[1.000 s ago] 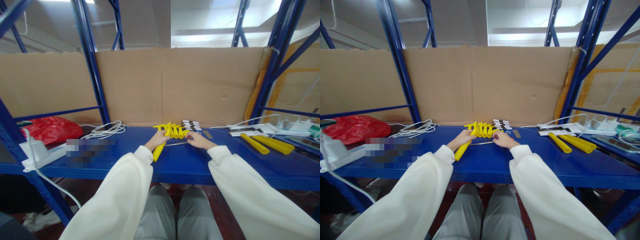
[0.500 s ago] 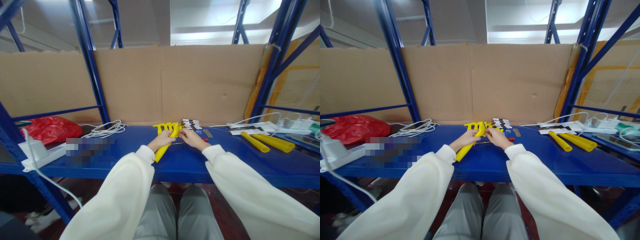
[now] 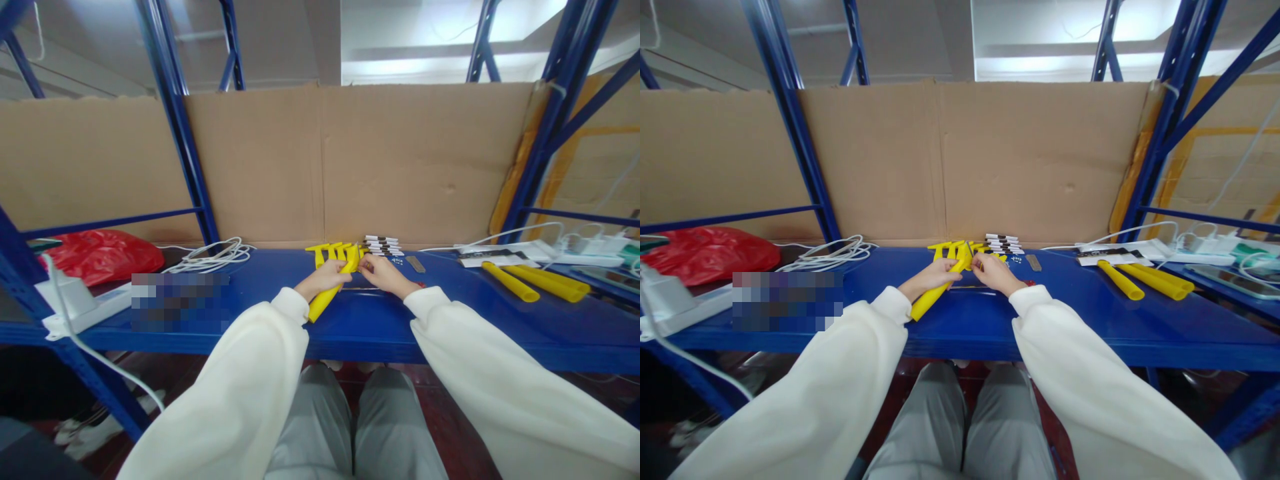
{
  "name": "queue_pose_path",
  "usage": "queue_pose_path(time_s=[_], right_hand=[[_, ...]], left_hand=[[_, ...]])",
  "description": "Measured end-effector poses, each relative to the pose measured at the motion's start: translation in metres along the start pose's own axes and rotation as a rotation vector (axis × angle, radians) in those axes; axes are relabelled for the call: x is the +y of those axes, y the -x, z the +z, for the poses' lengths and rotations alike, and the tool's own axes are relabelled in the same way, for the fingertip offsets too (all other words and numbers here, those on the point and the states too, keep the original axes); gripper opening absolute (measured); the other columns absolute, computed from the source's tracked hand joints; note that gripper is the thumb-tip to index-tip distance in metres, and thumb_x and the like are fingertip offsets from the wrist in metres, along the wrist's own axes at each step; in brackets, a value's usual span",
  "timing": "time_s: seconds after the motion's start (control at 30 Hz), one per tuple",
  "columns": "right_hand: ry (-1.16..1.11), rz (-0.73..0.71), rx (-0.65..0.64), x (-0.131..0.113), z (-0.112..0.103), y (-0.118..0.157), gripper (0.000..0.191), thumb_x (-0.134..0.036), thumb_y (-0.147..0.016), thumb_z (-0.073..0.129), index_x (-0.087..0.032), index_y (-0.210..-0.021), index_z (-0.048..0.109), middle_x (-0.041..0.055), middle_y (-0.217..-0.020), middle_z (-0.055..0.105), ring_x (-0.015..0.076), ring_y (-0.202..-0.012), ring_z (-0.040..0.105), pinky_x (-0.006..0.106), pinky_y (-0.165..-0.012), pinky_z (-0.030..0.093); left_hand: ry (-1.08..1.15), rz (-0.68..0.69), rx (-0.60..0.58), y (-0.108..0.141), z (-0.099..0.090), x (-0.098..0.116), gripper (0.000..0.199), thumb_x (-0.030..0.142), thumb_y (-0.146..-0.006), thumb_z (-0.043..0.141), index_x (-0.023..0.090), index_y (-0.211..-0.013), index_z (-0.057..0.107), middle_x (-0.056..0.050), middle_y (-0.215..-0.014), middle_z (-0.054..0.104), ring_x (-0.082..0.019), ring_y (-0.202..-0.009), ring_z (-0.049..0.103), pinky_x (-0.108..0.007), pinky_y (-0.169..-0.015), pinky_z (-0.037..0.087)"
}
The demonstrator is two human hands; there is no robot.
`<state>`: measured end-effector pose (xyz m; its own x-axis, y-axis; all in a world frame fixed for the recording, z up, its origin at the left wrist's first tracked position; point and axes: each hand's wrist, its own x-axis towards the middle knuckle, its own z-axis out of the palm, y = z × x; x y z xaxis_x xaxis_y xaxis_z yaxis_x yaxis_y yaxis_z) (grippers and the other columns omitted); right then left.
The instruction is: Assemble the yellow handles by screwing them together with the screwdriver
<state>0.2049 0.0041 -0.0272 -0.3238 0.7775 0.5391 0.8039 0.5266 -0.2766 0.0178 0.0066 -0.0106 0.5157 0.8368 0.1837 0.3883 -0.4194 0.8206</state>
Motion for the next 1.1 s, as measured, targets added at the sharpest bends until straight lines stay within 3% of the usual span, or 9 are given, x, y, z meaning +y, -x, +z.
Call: queue_pose_path(time_s=[0.2, 0.37, 0.47, 0.57, 0.67, 0.8, 0.97, 1.1], right_hand=[[0.002, -0.033, -0.007, 0.001, 0.002, 0.0, 0.008, -0.013, -0.084, 0.055, -0.019, -0.079, 0.058, 0.0031, -0.073, 0.065, 0.0149, -0.065, 0.058, 0.025, -0.064, 0.042], [-0.056, -0.048, 0.033, 0.016, 0.004, -0.003, 0.009, -0.014, -0.08, 0.055, -0.019, -0.074, 0.057, 0.0017, -0.069, 0.064, 0.0139, -0.061, 0.056, 0.024, -0.061, 0.042], [-0.074, 0.059, 0.114, 0.04, -0.007, -0.006, 0.009, -0.014, -0.077, 0.055, -0.019, -0.072, 0.059, 0.0012, -0.068, 0.065, 0.0138, -0.063, 0.057, 0.023, -0.062, 0.043], [-0.032, 0.294, 0.197, 0.072, -0.026, -0.003, 0.011, -0.014, -0.074, 0.056, -0.018, -0.065, 0.06, 0.0022, -0.065, 0.066, 0.0148, -0.063, 0.059, 0.024, -0.061, 0.043], [0.012, 0.465, 0.145, 0.103, -0.04, 0.004, 0.014, -0.015, -0.071, 0.058, -0.017, -0.057, 0.061, 0.0032, -0.059, 0.065, 0.0166, -0.062, 0.06, 0.024, -0.058, 0.042], [0.082, 0.525, 0.041, 0.127, -0.041, 0.005, 0.01, -0.023, -0.069, 0.066, -0.017, -0.061, 0.07, 0.0032, -0.057, 0.066, 0.0189, -0.065, 0.064, 0.024, -0.062, 0.045], [0.232, 0.561, -0.069, 0.128, -0.033, -0.008, 0.012, -0.022, -0.073, 0.065, -0.018, -0.073, 0.075, 0.0076, -0.069, 0.073, 0.0211, -0.075, 0.069, 0.025, -0.068, 0.049], [0.333, 0.614, -0.073, 0.118, -0.031, -0.012, 0.017, -0.018, -0.077, 0.061, -0.019, -0.082, 0.077, 0.0109, -0.084, 0.076, 0.0241, -0.088, 0.07, 0.028, -0.074, 0.05]], left_hand=[[-0.037, -0.02, -0.013, -0.002, 0.0, -0.003, 0.012, 0.007, -0.068, 0.056, 0.017, -0.062, 0.052, 0.005, -0.047, 0.05, -0.009, -0.043, 0.047, -0.018, -0.046, 0.035], [-0.035, -0.081, 0.083, 0.0, -0.005, -0.002, 0.013, 0.008, -0.071, 0.055, 0.016, -0.061, 0.054, 0.004, -0.045, 0.049, -0.011, -0.043, 0.049, -0.02, -0.047, 0.036], [-0.008, -0.095, 0.13, 0.001, -0.008, 0.0, 0.013, 0.006, -0.072, 0.054, 0.016, -0.063, 0.056, 0.005, -0.044, 0.05, -0.011, -0.042, 0.048, -0.021, -0.047, 0.037], [0.001, -0.087, 0.123, 0.002, -0.007, 0.0, 0.014, 0.006, -0.072, 0.056, 0.016, -0.063, 0.057, 0.006, -0.043, 0.05, -0.01, -0.042, 0.048, -0.02, -0.046, 0.037], [-0.018, -0.099, 0.106, 0.002, -0.005, -0.001, 0.014, 0.007, -0.073, 0.057, 0.017, -0.063, 0.056, 0.006, -0.043, 0.048, -0.011, -0.042, 0.049, -0.021, -0.046, 0.037], [-0.038, -0.11, 0.117, 0.002, -0.005, -0.002, 0.014, 0.007, -0.071, 0.057, 0.017, -0.063, 0.053, 0.006, -0.045, 0.05, -0.011, -0.043, 0.05, -0.021, -0.046, 0.037], [-0.041, -0.103, 0.086, 0.002, -0.005, -0.003, 0.01, 0.007, -0.072, 0.057, 0.016, -0.068, 0.056, 0.005, -0.047, 0.051, -0.012, -0.044, 0.051, -0.022, -0.047, 0.037], [-0.032, -0.077, 0.078, 0.0, -0.006, -0.007, 0.011, 0.007, -0.07, 0.06, 0.016, -0.066, 0.056, 0.005, -0.047, 0.052, -0.012, -0.044, 0.052, -0.021, -0.047, 0.038]])
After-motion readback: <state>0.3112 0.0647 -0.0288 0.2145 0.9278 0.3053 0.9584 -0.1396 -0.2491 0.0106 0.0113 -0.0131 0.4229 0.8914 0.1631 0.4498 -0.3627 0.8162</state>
